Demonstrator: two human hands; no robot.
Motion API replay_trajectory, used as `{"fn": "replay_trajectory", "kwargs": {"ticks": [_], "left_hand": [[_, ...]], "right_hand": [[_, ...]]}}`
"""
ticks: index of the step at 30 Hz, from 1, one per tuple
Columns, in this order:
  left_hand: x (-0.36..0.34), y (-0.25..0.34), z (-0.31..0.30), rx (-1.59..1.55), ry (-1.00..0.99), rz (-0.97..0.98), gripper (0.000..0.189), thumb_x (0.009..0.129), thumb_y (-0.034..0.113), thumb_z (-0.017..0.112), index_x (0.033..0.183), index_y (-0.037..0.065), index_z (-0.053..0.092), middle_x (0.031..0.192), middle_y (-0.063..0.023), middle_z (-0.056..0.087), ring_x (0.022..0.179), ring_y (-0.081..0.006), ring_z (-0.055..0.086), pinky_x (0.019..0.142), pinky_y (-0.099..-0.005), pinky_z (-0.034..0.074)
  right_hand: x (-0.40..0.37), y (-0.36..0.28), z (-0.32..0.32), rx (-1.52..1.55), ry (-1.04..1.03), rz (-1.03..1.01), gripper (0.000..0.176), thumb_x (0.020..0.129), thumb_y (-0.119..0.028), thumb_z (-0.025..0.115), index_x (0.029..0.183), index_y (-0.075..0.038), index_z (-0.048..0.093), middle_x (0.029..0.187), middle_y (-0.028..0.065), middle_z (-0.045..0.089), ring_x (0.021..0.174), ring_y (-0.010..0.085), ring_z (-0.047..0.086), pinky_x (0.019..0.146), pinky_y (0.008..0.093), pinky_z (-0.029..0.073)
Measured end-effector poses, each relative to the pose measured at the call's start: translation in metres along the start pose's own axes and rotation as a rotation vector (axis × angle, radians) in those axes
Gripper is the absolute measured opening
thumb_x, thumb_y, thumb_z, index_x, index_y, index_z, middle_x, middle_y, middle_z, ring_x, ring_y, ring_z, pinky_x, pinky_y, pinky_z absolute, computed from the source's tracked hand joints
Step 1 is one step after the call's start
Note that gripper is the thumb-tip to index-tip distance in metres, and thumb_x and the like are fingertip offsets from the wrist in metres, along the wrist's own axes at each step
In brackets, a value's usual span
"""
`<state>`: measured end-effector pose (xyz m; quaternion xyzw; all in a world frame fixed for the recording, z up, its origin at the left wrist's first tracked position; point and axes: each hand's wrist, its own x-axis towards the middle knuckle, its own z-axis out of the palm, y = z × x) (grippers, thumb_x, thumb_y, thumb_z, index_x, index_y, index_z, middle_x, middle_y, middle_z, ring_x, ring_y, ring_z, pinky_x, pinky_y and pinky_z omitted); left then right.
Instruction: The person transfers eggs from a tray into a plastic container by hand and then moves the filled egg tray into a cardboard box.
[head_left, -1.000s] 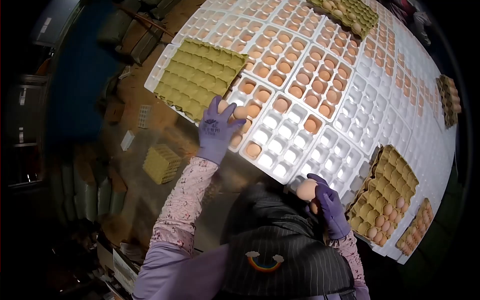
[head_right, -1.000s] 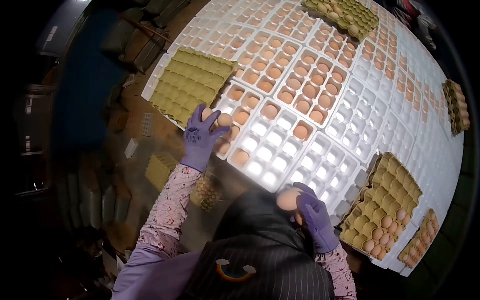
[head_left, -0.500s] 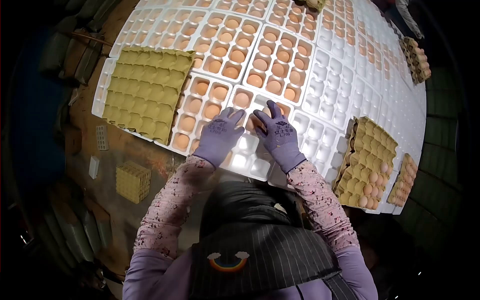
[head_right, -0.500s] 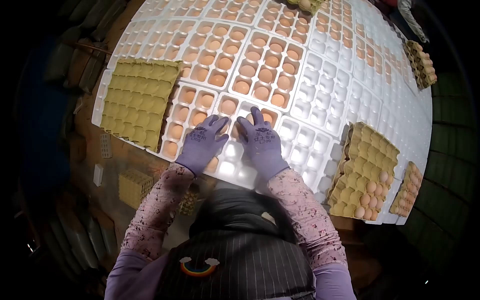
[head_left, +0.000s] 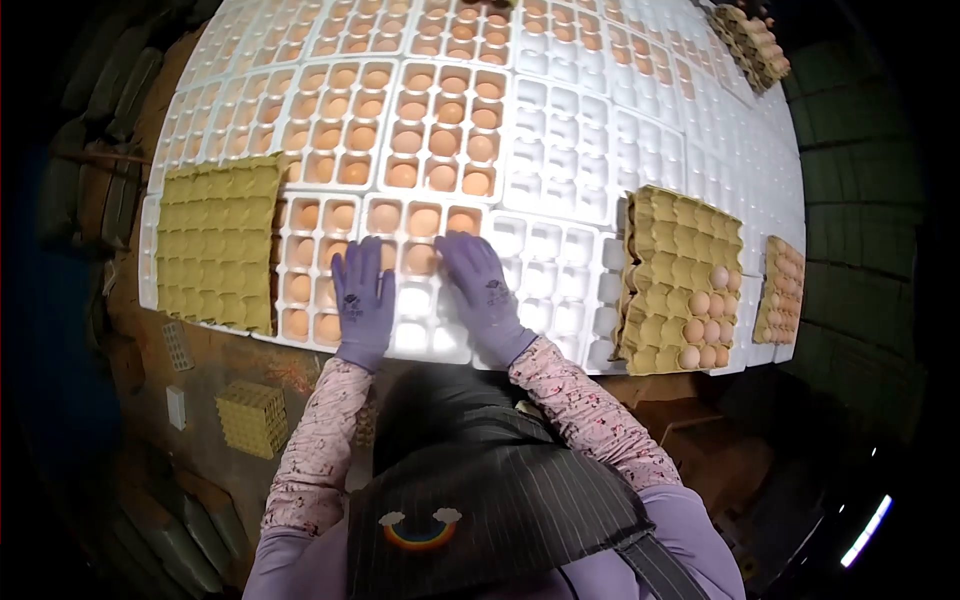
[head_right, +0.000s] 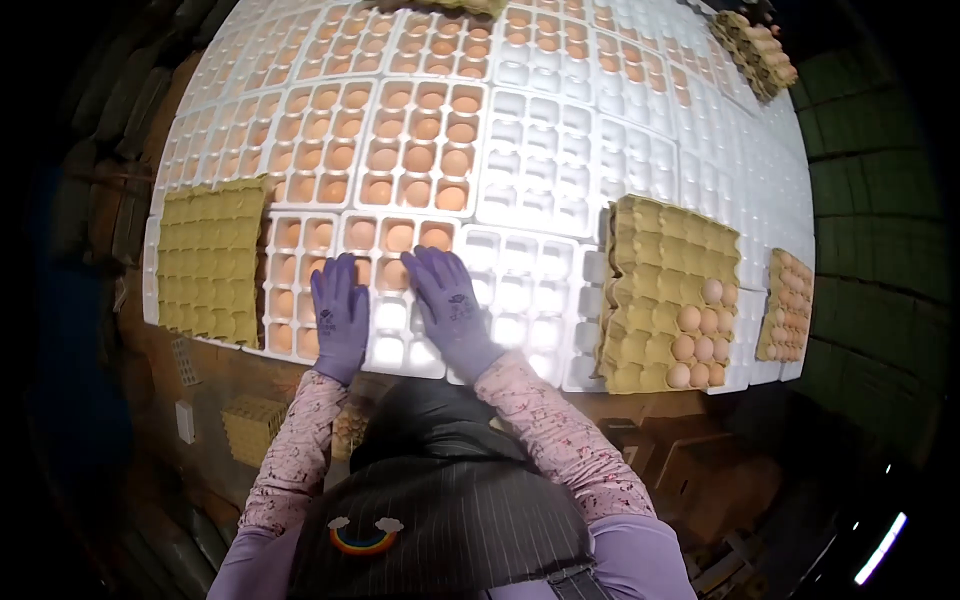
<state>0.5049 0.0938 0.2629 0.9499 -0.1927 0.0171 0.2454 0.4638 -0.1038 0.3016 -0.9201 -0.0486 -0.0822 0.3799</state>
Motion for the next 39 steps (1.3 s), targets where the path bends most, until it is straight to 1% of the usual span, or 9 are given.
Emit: {"fn": "replay_trajectory", "kwargs": {"ticks": [10,16,20,22,30,34,36,38,39], "left_hand": [[0.099,0.286,0.039,-0.511,-0.356,0.529,0.033,0.089,0.012,0.061,0.122,0.011,0.065,0.116,-0.0124,0.066,0.112,-0.0307,0.06,0.096,-0.0395,0.048],[0.108,0.425,0.146,-0.304,-0.262,0.755,0.036,0.091,0.023,0.062,0.126,0.012,0.062,0.123,-0.012,0.062,0.119,-0.0327,0.054,0.108,-0.0434,0.038],[0.114,0.442,0.129,-0.339,-0.435,0.649,0.041,0.093,0.022,0.062,0.132,0.01,0.058,0.127,-0.0112,0.06,0.122,-0.0321,0.053,0.11,-0.0435,0.038],[0.101,0.44,0.108,-1.264,-0.669,-0.161,0.038,0.093,0.023,0.063,0.128,0.008,0.061,0.115,-0.0107,0.064,0.119,-0.0234,0.057,0.097,-0.0376,0.05],[0.065,0.433,0.09,0.015,-0.487,0.382,0.042,0.088,0.025,0.069,0.126,0.01,0.059,0.109,-0.0122,0.063,0.095,-0.0268,0.064,0.083,-0.0356,0.053],[0.072,0.443,0.074,-0.326,-0.63,0.001,0.045,0.089,0.023,0.068,0.13,0.012,0.057,0.115,-0.0125,0.062,0.094,-0.0257,0.065,0.083,-0.0349,0.054],[0.081,0.453,0.061,-1.208,-0.874,-0.513,0.043,0.091,0.022,0.065,0.132,0.014,0.056,0.118,-0.0143,0.063,0.093,-0.0255,0.066,0.084,-0.0335,0.054],[0.086,0.459,0.069,-1.069,-0.887,-0.347,0.044,0.09,0.02,0.064,0.132,0.014,0.055,0.124,-0.0152,0.059,0.098,-0.0269,0.065,0.085,-0.036,0.054],[0.084,0.464,0.077,-0.61,-0.702,0.094,0.045,0.088,0.021,0.066,0.131,0.013,0.056,0.129,-0.0151,0.056,0.098,-0.0273,0.065,0.084,-0.0377,0.054]], "right_hand": [[-0.124,0.033,-0.166,0.748,0.45,0.521,0.045,0.088,0.0,0.063,0.132,0.0,0.055,0.138,0.0157,0.052,0.123,0.0262,0.055,0.103,0.0348,0.044],[-0.189,0.113,-0.317,0.192,0.462,0.496,0.029,0.08,-0.002,0.071,0.109,-0.004,0.07,0.111,0.0126,0.068,0.106,0.0301,0.063,0.091,0.0375,0.051],[-0.165,0.195,-0.386,-0.11,0.277,0.321,0.035,0.083,-0.016,0.071,0.117,-0.008,0.068,0.117,0.009,0.067,0.114,0.0329,0.058,0.099,0.0429,0.047],[-0.15,0.235,-0.391,-0.33,0.119,0.152,0.04,0.084,-0.022,0.07,0.123,-0.013,0.066,0.121,0.0083,0.065,0.124,0.0338,0.051,0.104,0.044,0.043],[-0.142,0.244,-0.431,0.915,0.121,0.593,0.03,0.09,-0.02,0.065,0.114,-0.002,0.065,0.107,0.0062,0.059,0.102,0.0143,0.059,0.093,0.0325,0.047],[-0.149,0.228,-0.417,-0.41,-0.462,0.233,0.031,0.087,-0.038,0.064,0.102,-0.011,0.067,0.101,0.0097,0.061,0.097,0.0245,0.062,0.082,0.037,0.05],[-0.16,0.239,-0.411,-0.504,-0.373,0.056,0.037,0.084,-0.042,0.067,0.102,-0.01,0.066,0.096,0.01,0.062,0.092,0.0267,0.065,0.08,0.04,0.051],[-0.151,0.23,-0.43,-0.147,-0.377,0.413,0.042,0.082,-0.038,0.071,0.113,-0.01,0.064,0.098,0.0092,0.065,0.091,0.0237,0.067,0.08,0.0378,0.052],[-0.161,0.247,-0.431,0.328,-0.236,0.552,0.045,0.08,-0.027,0.075,0.12,-0.01,0.063,0.105,0.0079,0.067,0.098,0.0205,0.067,0.083,0.0352,0.052]]}}
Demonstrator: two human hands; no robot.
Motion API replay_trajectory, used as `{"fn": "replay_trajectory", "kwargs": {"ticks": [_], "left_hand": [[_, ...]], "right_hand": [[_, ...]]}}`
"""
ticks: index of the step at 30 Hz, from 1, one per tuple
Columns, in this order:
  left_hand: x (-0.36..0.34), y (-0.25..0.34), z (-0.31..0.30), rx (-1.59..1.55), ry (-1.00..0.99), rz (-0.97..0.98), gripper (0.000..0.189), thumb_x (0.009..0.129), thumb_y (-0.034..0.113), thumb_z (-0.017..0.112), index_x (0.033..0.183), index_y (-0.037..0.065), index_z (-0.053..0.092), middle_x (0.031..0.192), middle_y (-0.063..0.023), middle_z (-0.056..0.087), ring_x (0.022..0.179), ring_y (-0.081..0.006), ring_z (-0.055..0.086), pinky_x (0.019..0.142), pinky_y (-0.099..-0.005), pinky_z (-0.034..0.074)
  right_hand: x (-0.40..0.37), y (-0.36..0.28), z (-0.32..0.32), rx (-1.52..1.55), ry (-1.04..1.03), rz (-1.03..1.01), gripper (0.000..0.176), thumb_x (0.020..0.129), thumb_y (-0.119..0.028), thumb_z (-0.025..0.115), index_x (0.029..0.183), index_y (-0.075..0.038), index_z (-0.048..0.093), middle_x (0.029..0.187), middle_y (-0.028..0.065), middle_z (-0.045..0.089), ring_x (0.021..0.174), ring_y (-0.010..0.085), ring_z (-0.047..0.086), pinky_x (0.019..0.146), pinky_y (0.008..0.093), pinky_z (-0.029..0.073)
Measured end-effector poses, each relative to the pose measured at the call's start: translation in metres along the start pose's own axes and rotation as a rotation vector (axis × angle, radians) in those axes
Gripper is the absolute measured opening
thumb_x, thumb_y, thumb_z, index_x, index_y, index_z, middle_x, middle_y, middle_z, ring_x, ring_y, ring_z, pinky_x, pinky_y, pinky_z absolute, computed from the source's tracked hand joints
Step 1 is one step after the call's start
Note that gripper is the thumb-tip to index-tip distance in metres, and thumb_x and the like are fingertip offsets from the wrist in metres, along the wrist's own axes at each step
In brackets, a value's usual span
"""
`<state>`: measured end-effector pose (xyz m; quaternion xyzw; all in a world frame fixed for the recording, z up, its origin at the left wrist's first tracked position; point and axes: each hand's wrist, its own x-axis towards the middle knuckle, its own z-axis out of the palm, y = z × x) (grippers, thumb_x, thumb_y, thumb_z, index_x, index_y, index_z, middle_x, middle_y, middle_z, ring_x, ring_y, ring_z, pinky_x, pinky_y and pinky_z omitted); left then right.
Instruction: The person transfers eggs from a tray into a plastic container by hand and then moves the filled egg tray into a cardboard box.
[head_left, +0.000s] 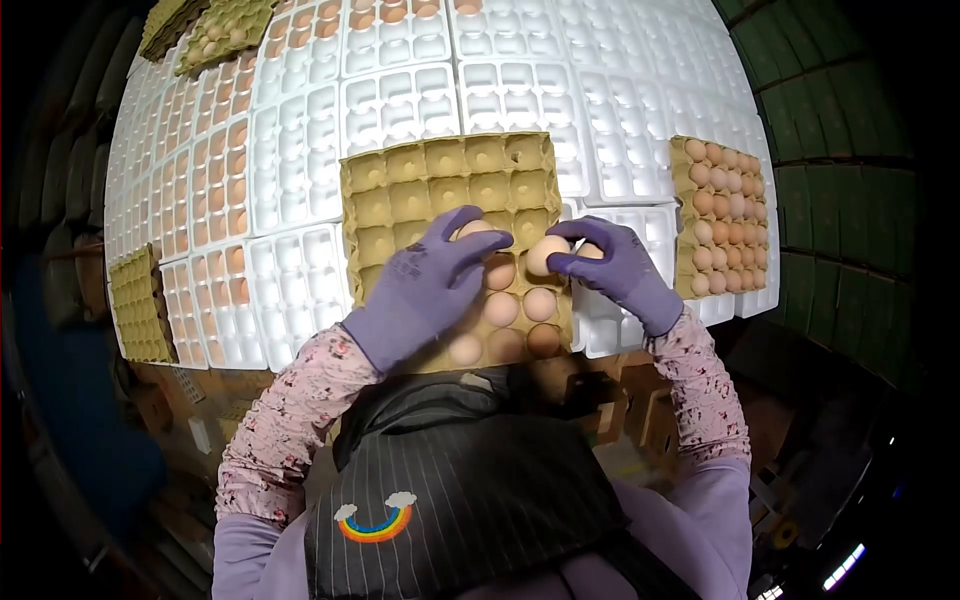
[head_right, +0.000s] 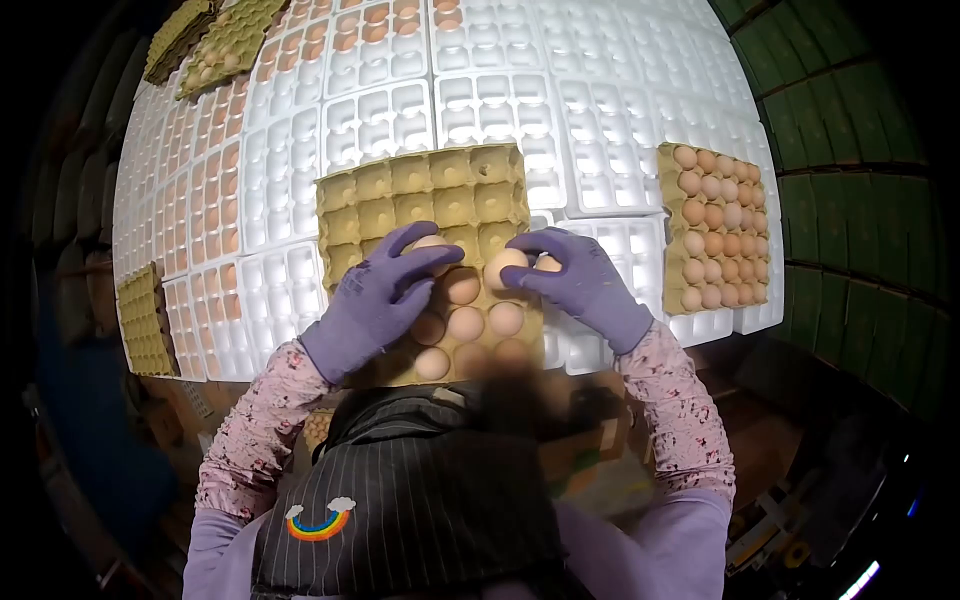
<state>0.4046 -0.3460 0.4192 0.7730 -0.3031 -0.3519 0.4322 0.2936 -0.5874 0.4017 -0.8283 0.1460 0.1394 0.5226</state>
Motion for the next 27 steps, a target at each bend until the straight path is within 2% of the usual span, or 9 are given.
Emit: {"fn": "replay_trajectory", "kwargs": {"ticks": [3,5,9,13,17,19,23,25,27], "left_hand": [[0.01,-0.004,0.034,0.824,0.076,0.244,0.04,0.084,0.024,0.067,0.121,0.013,0.062,0.14,-0.0142,0.046,0.1,-0.0293,0.061,0.082,-0.0416,0.054],[0.013,-0.01,0.049,1.277,0.02,0.172,0.033,0.084,0.028,0.067,0.114,0.015,0.065,0.14,-0.0144,0.046,0.101,-0.0297,0.058,0.082,-0.0403,0.052],[0.003,-0.007,0.01,0.622,0.056,0.216,0.042,0.087,0.034,0.065,0.124,0.014,0.063,0.138,-0.0143,0.048,0.104,-0.0282,0.058,0.082,-0.0355,0.051],[-0.038,-0.03,-0.027,-0.767,-0.142,-0.225,0.041,0.093,0.032,0.065,0.128,0.011,0.059,0.132,-0.0113,0.056,0.103,-0.0201,0.06,0.084,-0.0323,0.05],[-0.077,-0.068,-0.04,-0.773,-0.082,0.132,0.049,0.094,0.037,0.064,0.131,0.007,0.053,0.137,-0.0153,0.054,0.108,-0.0206,0.06,0.09,-0.0349,0.051],[-0.095,-0.088,-0.051,-0.92,-0.08,-0.002,0.054,0.095,0.044,0.06,0.132,0.005,0.053,0.135,-0.0157,0.055,0.108,-0.022,0.061,0.089,-0.0358,0.052],[-0.156,-0.127,-0.081,-1.071,-0.009,-0.199,0.071,0.095,0.059,0.051,0.134,-0.001,0.05,0.119,-0.0131,0.061,0.099,-0.0196,0.063,0.084,-0.0321,0.053],[-0.201,-0.146,-0.099,-1.386,0.05,-0.257,0.066,0.098,0.053,0.051,0.135,-0.002,0.05,0.107,-0.0092,0.064,0.088,-0.014,0.062,0.079,-0.0271,0.052],[-0.244,-0.192,-0.111,-1.001,0.105,-0.305,0.059,0.1,0.044,0.052,0.137,-0.001,0.05,0.109,-0.0087,0.065,0.089,-0.0126,0.062,0.081,-0.0264,0.051]], "right_hand": [[-0.028,-0.02,-0.013,0.819,-0.053,0.057,0.034,0.082,-0.013,0.074,0.114,-0.008,0.066,0.131,0.0106,0.056,0.099,0.0206,0.066,0.086,0.0341,0.053],[-0.025,0.009,-0.003,0.039,-0.059,-0.386,0.034,0.082,-0.016,0.074,0.115,-0.01,0.065,0.139,0.0114,0.049,0.105,0.0247,0.064,0.087,0.0356,0.053],[-0.037,0.004,0.046,-0.947,0.046,-0.28,0.045,0.075,-0.039,0.077,0.107,-0.011,0.064,0.141,0.0094,0.049,0.115,0.0385,0.052,0.084,0.0452,0.053],[-0.048,0.007,0.038,-0.552,0.222,-0.312,0.046,0.082,-0.033,0.073,0.122,-0.012,0.062,0.141,0.013,0.049,0.113,0.0346,0.056,0.085,0.0436,0.054],[-0.037,-0.034,0.069,0.844,0.064,0.202,0.06,0.098,-0.051,0.042,0.133,-0.003,0.051,0.115,0.0131,0.061,0.093,0.0224,0.064,0.069,0.0345,0.056],[-0.018,-0.063,0.109,1.234,-0.053,0.355,0.072,0.1,-0.063,0.03,0.135,-0.002,0.048,0.106,0.0121,0.065,0.087,0.0192,0.065,0.061,0.0318,0.055],[0.008,-0.118,0.177,0.919,-0.279,0.236,0.074,0.103,-0.061,0.018,0.132,-0.002,0.052,0.113,0.0104,0.064,0.093,0.0169,0.064,0.075,0.0279,0.054],[0.013,-0.144,0.215,0.906,-0.258,0.252,0.075,0.1,-0.063,0.032,0.132,0.002,0.05,0.111,0.0129,0.064,0.089,0.0174,0.064,0.064,0.028,0.051],[0.025,-0.152,0.256,0.758,-0.261,0.247,0.054,0.097,-0.045,0.051,0.128,0.0,0.055,0.113,0.0113,0.063,0.092,0.0163,0.063,0.07,0.0276,0.051]]}}
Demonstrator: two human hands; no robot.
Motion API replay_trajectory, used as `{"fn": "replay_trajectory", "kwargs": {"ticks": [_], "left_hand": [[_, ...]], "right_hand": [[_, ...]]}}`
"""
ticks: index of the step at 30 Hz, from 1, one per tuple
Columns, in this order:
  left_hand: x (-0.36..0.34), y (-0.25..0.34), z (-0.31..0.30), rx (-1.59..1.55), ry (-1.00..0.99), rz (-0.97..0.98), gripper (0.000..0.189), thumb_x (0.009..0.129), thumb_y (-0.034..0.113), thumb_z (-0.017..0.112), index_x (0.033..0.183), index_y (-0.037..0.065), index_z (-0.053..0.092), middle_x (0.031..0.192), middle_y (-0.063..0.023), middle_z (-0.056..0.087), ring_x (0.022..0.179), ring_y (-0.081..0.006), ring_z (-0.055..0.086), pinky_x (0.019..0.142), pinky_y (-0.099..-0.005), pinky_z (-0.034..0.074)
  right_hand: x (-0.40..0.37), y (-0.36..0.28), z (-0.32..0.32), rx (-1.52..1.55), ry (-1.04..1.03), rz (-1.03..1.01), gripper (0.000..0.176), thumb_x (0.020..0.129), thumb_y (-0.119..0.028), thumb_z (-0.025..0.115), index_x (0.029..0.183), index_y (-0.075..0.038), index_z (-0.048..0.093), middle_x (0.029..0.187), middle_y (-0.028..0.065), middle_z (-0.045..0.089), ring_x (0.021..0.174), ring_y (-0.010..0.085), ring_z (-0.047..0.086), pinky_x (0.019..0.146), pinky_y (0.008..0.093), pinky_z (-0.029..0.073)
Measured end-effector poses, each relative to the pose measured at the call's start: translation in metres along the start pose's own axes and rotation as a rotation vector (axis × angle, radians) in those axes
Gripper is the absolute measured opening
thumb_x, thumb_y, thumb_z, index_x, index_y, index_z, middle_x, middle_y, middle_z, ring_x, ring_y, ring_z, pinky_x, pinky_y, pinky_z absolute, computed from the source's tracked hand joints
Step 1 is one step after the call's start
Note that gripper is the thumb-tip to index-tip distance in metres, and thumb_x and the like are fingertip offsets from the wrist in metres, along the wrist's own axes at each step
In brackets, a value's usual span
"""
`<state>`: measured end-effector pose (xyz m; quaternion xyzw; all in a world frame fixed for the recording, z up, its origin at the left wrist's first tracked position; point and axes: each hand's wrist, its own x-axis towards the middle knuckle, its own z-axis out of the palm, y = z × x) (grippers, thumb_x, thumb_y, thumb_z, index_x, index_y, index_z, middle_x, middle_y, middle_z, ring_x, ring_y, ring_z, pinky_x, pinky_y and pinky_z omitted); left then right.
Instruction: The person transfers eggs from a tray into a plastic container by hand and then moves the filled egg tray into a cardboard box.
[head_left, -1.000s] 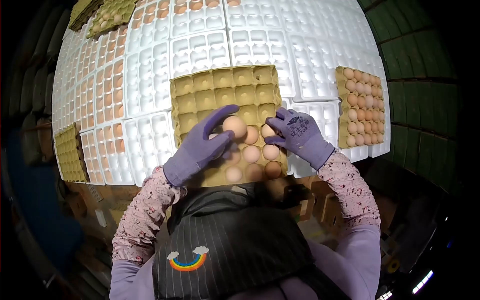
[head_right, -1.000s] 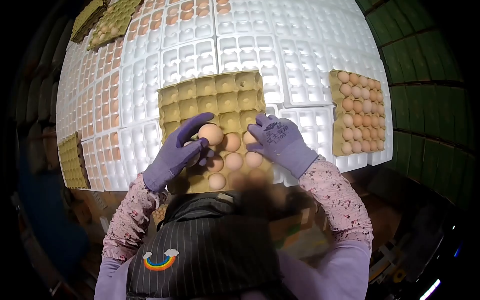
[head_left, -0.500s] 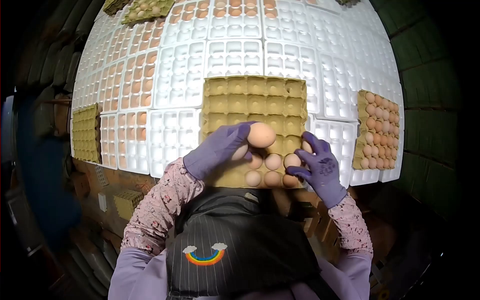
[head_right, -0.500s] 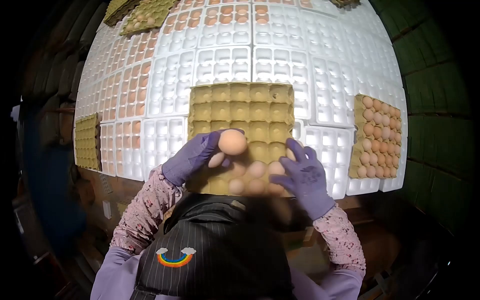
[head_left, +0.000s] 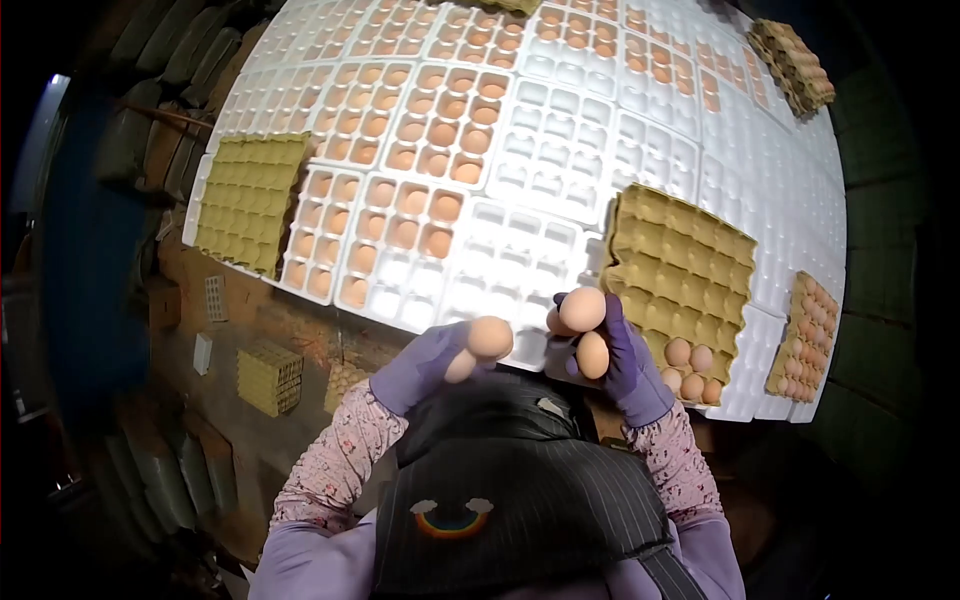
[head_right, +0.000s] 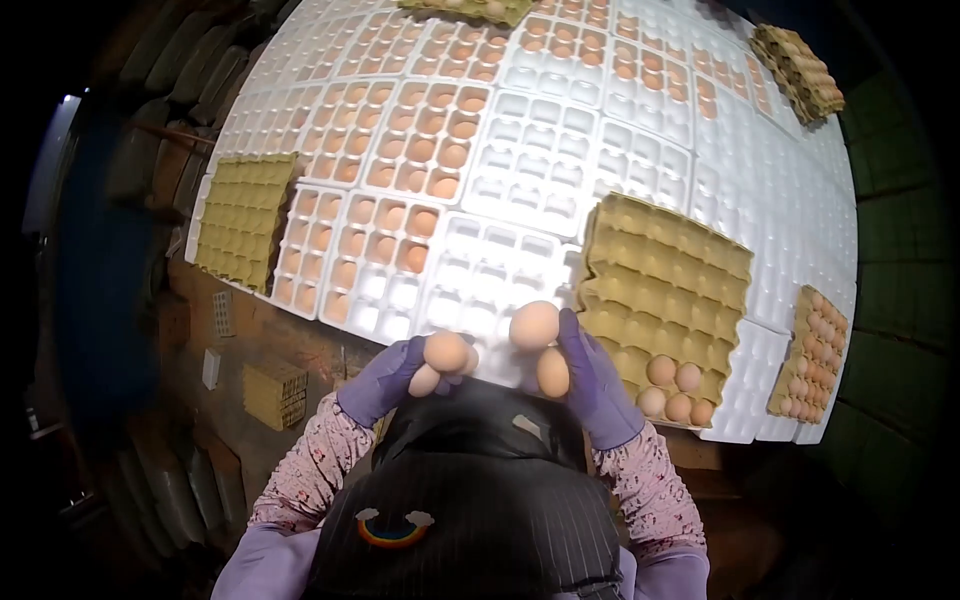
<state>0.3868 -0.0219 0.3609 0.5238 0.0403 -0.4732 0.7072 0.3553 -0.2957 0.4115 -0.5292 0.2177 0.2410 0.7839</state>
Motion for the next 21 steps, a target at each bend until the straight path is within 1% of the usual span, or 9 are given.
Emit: {"fn": "replay_trajectory", "kwargs": {"ticks": [2,4,5,6,8,11,14,18,21], "left_hand": [[-0.028,-0.023,-0.045,-0.065,0.1,0.016,0.052,0.098,0.037,0.057,0.134,-0.001,0.055,0.11,-0.0089,0.065,0.098,-0.0141,0.062,0.086,-0.0272,0.05],[-0.046,-0.012,-0.069,0.234,0.446,-0.009,0.046,0.094,0.031,0.065,0.125,-0.002,0.061,0.122,-0.0121,0.06,0.111,-0.0178,0.058,0.092,-0.0294,0.049],[-0.052,-0.001,-0.077,0.154,0.561,0.12,0.039,0.09,0.026,0.07,0.118,-0.001,0.065,0.134,-0.0141,0.052,0.12,-0.0213,0.054,0.095,-0.0312,0.048],[-0.053,0.007,-0.095,0.33,0.621,0.218,0.04,0.087,0.021,0.072,0.12,0.0,0.065,0.141,-0.0159,0.045,0.123,-0.0238,0.052,0.095,-0.0321,0.048],[-0.055,0.024,-0.127,1.057,0.692,0.376,0.04,0.085,0.02,0.072,0.122,0.006,0.065,0.14,-0.0161,0.045,0.12,-0.0295,0.055,0.092,-0.0349,0.051],[-0.027,0.047,-0.131,1.453,0.711,0.358,0.039,0.085,0.021,0.07,0.123,0.013,0.065,0.139,-0.016,0.046,0.112,-0.0355,0.058,0.088,-0.0395,0.052],[-0.008,0.039,-0.139,1.475,0.63,0.371,0.038,0.087,0.026,0.068,0.124,0.019,0.064,0.139,-0.0147,0.048,0.106,-0.0363,0.059,0.085,-0.0411,0.053],[-0.032,0.016,-0.139,1.492,0.492,0.629,0.039,0.086,0.026,0.069,0.123,0.014,0.064,0.123,-0.0145,0.058,0.105,-0.0324,0.061,0.085,-0.0389,0.054],[-0.042,0.015,-0.128,1.44,0.475,0.643,0.042,0.084,0.021,0.07,0.123,0.007,0.062,0.114,-0.0147,0.061,0.104,-0.0321,0.062,0.086,-0.0387,0.053]], "right_hand": [[0.03,0.024,0.031,0.121,0.01,0.149,0.04,0.09,-0.025,0.069,0.123,-0.003,0.061,0.118,0.0102,0.061,0.097,0.0167,0.062,0.078,0.0281,0.052],[0.059,0.055,0.056,-0.498,0.035,-0.169,0.042,0.089,-0.033,0.07,0.121,-0.007,0.066,0.128,0.0087,0.055,0.096,0.0178,0.063,0.08,0.0302,0.053],[0.08,0.075,0.056,-0.858,-0.013,-0.588,0.04,0.078,-0.025,0.077,0.116,-0.014,0.07,0.13,0.01,0.052,0.098,0.0228,0.063,0.08,0.033,0.053],[0.08,0.055,0.086,-0.941,0.068,-0.458,0.042,0.075,-0.026,0.078,0.115,-0.016,0.069,0.128,0.0123,0.053,0.101,0.0272,0.061,0.08,0.0361,0.052],[0.1,0.051,0.112,-1.114,0.129,-0.539,0.044,0.075,-0.032,0.078,0.114,-0.015,0.068,0.132,0.0128,0.052,0.102,0.0294,0.06,0.08,0.0394,0.053],[0.137,0.06,0.125,-1.396,0.145,-0.658,0.041,0.08,-0.03,0.073,0.119,-0.017,0.064,0.135,0.0136,0.051,0.1,0.0335,0.06,0.081,0.0429,0.053],[0.14,0.065,0.141,-1.44,0.146,-0.694,0.036,0.086,-0.022,0.067,0.121,-0.019,0.062,0.129,0.0143,0.054,0.099,0.0343,0.062,0.078,0.043,0.054],[0.121,0.089,0.153,-1.47,0.031,-0.774,0.032,0.085,-0.021,0.067,0.116,-0.019,0.063,0.114,0.0081,0.061,0.082,0.026,0.067,0.066,0.0368,0.055],[0.121,0.1,0.148,-1.452,0.033,-0.76,0.033,0.084,-0.02,0.068,0.116,-0.018,0.062,0.111,0.0087,0.062,0.076,0.025,0.066,0.064,0.0359,0.055]]}}
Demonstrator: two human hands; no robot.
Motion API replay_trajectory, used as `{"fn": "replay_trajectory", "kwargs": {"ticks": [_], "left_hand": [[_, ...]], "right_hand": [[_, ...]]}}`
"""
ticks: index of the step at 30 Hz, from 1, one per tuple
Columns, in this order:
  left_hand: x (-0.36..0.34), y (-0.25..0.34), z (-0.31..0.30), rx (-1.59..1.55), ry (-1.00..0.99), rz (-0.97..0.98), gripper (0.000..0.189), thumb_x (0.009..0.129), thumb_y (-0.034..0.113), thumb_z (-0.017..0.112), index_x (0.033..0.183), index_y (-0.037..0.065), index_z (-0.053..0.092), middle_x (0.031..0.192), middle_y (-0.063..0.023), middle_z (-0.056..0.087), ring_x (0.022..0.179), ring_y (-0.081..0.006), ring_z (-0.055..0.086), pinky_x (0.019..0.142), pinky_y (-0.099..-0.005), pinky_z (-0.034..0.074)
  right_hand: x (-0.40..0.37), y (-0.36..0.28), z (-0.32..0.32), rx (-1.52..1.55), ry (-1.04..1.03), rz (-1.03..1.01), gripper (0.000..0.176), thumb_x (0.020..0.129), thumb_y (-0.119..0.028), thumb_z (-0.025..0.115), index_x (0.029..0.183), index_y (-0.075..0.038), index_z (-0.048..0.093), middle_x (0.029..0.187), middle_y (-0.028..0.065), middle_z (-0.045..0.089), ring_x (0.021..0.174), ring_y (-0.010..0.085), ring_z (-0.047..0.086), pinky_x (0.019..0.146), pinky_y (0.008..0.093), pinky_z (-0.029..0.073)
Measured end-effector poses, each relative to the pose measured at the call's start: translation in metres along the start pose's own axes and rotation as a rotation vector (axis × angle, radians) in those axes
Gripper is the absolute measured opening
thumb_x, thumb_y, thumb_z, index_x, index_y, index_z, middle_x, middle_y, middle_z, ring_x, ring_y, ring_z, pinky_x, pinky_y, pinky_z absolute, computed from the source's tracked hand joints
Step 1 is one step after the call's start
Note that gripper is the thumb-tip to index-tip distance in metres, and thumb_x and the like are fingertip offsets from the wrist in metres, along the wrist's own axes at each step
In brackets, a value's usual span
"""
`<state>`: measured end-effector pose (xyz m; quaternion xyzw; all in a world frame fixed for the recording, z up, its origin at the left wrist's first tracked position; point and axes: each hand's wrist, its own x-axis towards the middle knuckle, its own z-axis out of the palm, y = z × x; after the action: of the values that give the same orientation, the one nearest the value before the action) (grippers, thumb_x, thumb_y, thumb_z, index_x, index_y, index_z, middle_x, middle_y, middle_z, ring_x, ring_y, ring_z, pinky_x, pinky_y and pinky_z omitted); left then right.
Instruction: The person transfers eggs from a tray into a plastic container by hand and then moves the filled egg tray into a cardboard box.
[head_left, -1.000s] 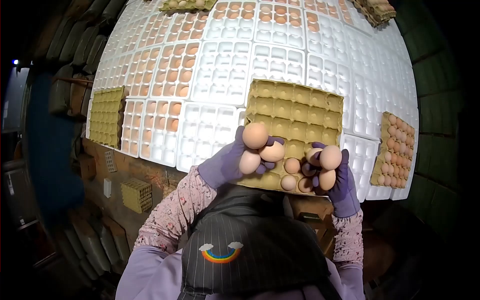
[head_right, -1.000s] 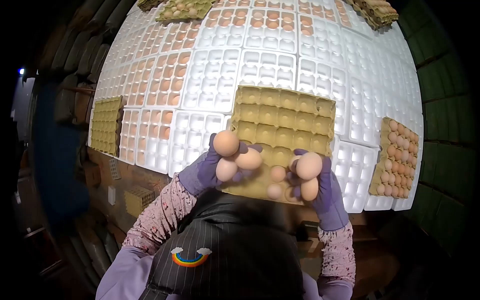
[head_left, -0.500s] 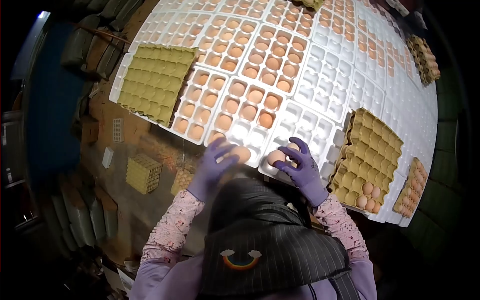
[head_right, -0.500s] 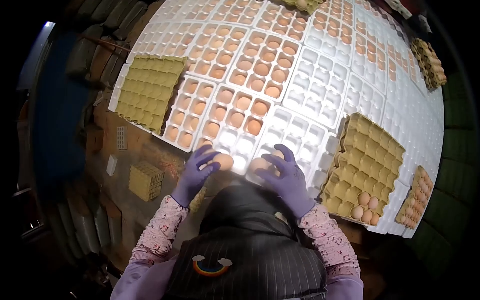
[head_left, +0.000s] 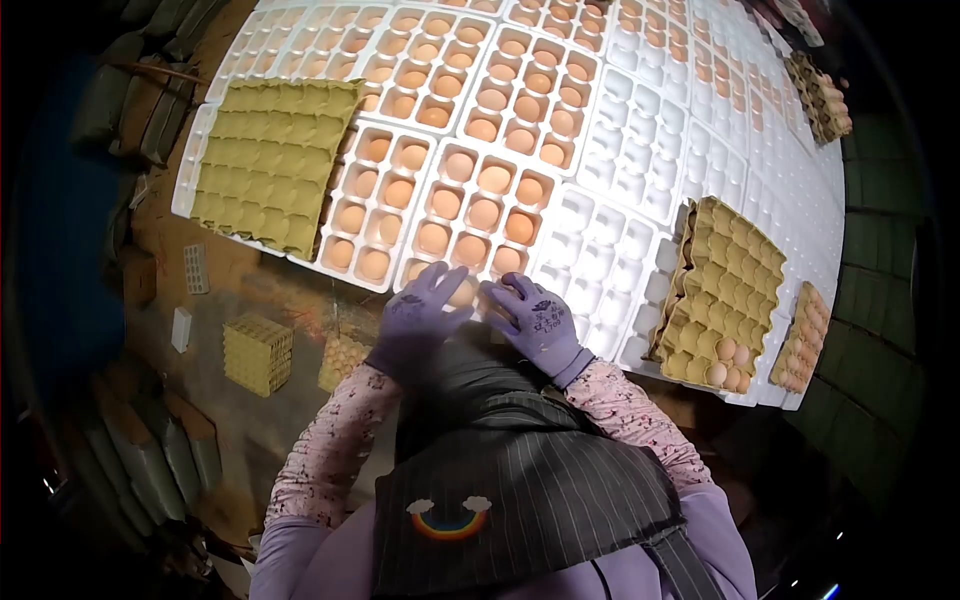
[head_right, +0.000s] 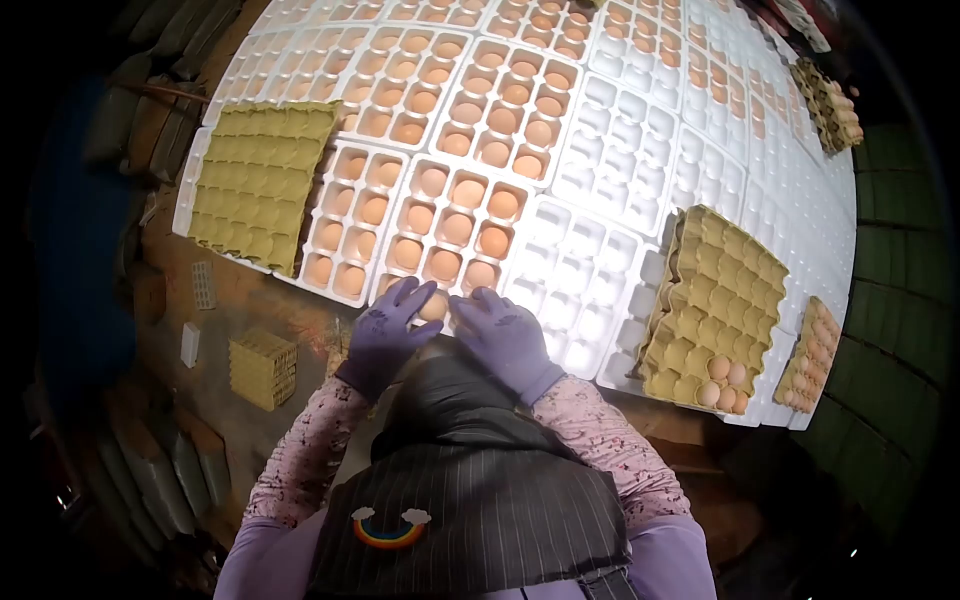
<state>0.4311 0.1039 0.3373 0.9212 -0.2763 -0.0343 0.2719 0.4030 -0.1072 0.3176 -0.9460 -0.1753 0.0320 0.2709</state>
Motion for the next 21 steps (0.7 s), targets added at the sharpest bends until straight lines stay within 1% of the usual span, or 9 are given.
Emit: {"fn": "replay_trajectory", "kwargs": {"ticks": [2,7,9,10,11,13,15,19,21], "left_hand": [[0.001,0.002,0.011,-0.247,-0.015,-0.168,0.041,0.085,0.013,0.07,0.123,0.003,0.061,0.117,-0.0166,0.061,0.106,-0.0319,0.062,0.088,-0.0394,0.052],[0.024,0.059,0.057,-0.625,-0.053,-0.075,0.039,0.088,0.006,0.063,0.125,-0.001,0.058,0.125,-0.0196,0.057,0.118,-0.0371,0.055,0.098,-0.0426,0.048],[0.039,0.07,0.084,-0.555,-0.018,0.072,0.045,0.088,0.005,0.062,0.131,-0.003,0.051,0.128,-0.0217,0.054,0.124,-0.0393,0.049,0.106,-0.0437,0.042],[0.045,0.067,0.097,-0.54,-0.066,0.134,0.051,0.088,0.008,0.061,0.135,-0.004,0.046,0.134,-0.0229,0.049,0.131,-0.0423,0.042,0.113,-0.0506,0.03],[0.044,0.067,0.105,-0.557,-0.079,0.165,0.051,0.088,0.008,0.061,0.135,-0.004,0.046,0.134,-0.0229,0.049,0.131,-0.0423,0.042,0.113,-0.0506,0.03],[0.043,0.07,0.115,-0.026,-0.097,0.293,0.054,0.088,0.012,0.061,0.137,-0.002,0.045,0.137,-0.0212,0.047,0.134,-0.0442,0.037,0.115,-0.0577,0.021],[0.04,0.063,0.132,-0.064,-0.096,0.204,0.057,0.087,0.015,0.061,0.139,0.0,0.044,0.14,-0.0186,0.046,0.136,-0.0452,0.034,0.116,-0.0615,0.015],[0.06,0.1,0.111,-0.195,-0.072,0.229,0.052,0.086,0.015,0.061,0.136,0.004,0.049,0.135,-0.0163,0.05,0.134,-0.0422,0.036,0.115,-0.058,0.02],[0.083,0.149,0.105,-0.204,-0.079,0.285,0.048,0.085,0.014,0.064,0.131,0.005,0.054,0.128,-0.0139,0.055,0.129,-0.0402,0.042,0.114,-0.0559,0.026]], "right_hand": [[-0.017,-0.001,-0.011,0.206,0.076,0.22,0.037,0.085,-0.016,0.066,0.121,-0.014,0.06,0.108,0.0118,0.062,0.082,0.0285,0.064,0.072,0.0391,0.053],[-0.074,0.023,0.009,0.195,0.36,0.272,0.045,0.087,-0.012,0.061,0.13,-0.004,0.054,0.103,0.016,0.059,0.101,0.0353,0.056,0.089,0.0465,0.045],[-0.079,0.032,0.012,0.219,0.249,0.287,0.056,0.084,-0.008,0.061,0.137,-0.001,0.046,0.126,0.0202,0.051,0.117,0.0379,0.048,0.105,0.0483,0.037],[-0.071,0.035,0.008,-0.014,0.401,0.178,0.039,0.088,-0.011,0.057,0.126,-0.002,0.052,0.102,0.0164,0.058,0.105,0.0355,0.055,0.098,0.0475,0.042],[-0.072,0.038,0.004,-0.011,0.408,0.192,0.038,0.087,-0.009,0.059,0.123,-0.001,0.052,0.103,0.0157,0.058,0.106,0.035,0.054,0.101,0.0478,0.041],[-0.081,0.034,-0.012,0.08,0.477,0.209,0.039,0.083,-0.007,0.063,0.12,-0.002,0.054,0.106,0.0156,0.059,0.104,0.0351,0.056,0.097,0.0472,0.043],[-0.106,0.042,-0.028,0.197,0.399,0.136,0.041,0.079,-0.005,0.068,0.118,-0.003,0.056,0.107,0.016,0.06,0.099,0.0354,0.058,0.091,0.0457,0.048],[-0.167,0.054,-0.138,0.072,0.46,0.144,0.038,0.077,-0.003,0.071,0.113,-0.002,0.061,0.105,0.0161,0.062,0.097,0.0348,0.059,0.085,0.0443,0.051],[-0.207,0.086,-0.18,-0.133,0.542,0.36,0.033,0.08,-0.008,0.07,0.111,-0.003,0.063,0.107,0.0151,0.063,0.102,0.0352,0.059,0.09,0.0464,0.049]]}}
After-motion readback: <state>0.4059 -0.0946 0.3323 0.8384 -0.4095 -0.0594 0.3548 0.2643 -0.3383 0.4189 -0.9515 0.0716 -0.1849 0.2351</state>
